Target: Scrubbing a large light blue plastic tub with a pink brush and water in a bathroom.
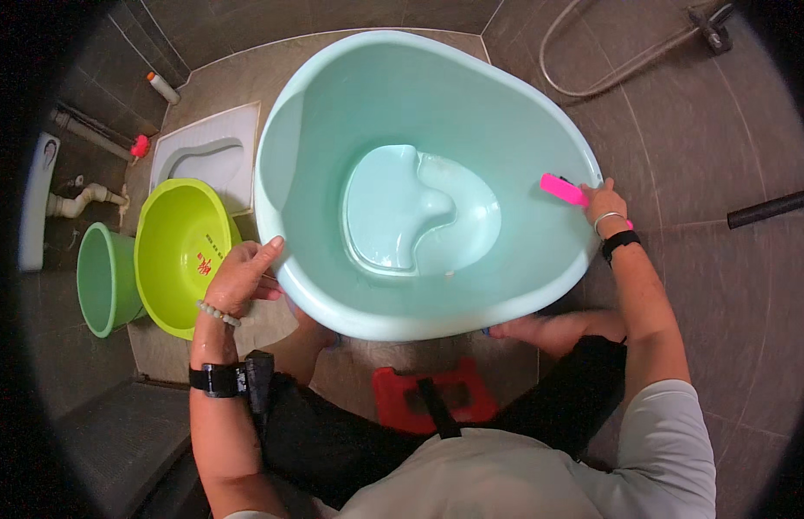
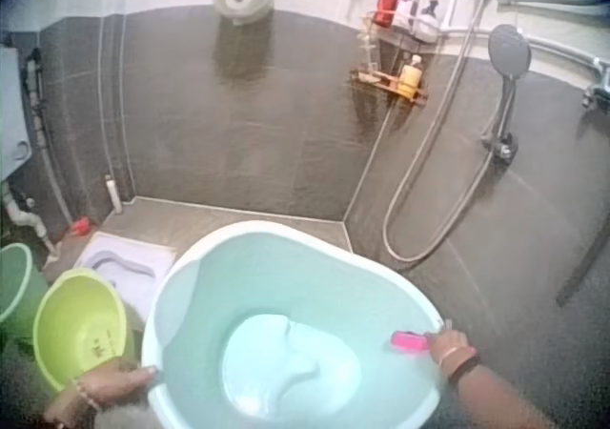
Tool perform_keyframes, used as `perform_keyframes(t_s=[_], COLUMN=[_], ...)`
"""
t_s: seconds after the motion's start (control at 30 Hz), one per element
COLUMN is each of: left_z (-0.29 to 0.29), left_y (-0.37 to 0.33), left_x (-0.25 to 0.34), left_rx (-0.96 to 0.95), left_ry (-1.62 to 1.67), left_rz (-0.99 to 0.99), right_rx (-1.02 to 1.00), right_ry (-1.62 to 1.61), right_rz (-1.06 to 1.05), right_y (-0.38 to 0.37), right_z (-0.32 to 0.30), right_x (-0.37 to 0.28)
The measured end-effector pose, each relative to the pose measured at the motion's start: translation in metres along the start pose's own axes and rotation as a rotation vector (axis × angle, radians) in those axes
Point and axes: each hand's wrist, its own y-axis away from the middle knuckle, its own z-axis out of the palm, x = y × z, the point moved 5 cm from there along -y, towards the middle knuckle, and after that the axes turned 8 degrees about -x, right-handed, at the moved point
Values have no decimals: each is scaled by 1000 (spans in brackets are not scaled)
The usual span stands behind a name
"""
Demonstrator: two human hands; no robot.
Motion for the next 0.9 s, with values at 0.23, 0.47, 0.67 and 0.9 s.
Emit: perform_keyframes(t_s=[0.23, 0.47, 0.67, 0.9], left_z=[-8, -70, 6, 9], left_y=[-15, -33, -31, -26], left_x=[-6, -22, -30, -17], left_rx=[115, 327, 158, 283], left_ry=[402, 756, 462, 537], left_rz=[226, 599, 64, 222], right_rx=[-188, -362, -418, -381], right_ry=[-233, -48, -26, -59], right_rz=[-54, -437, -483, -707], right_y=[2, 82, 123, 163], right_z=[20, 41, 41, 30], right_x=[-3, -51, -58, -83])
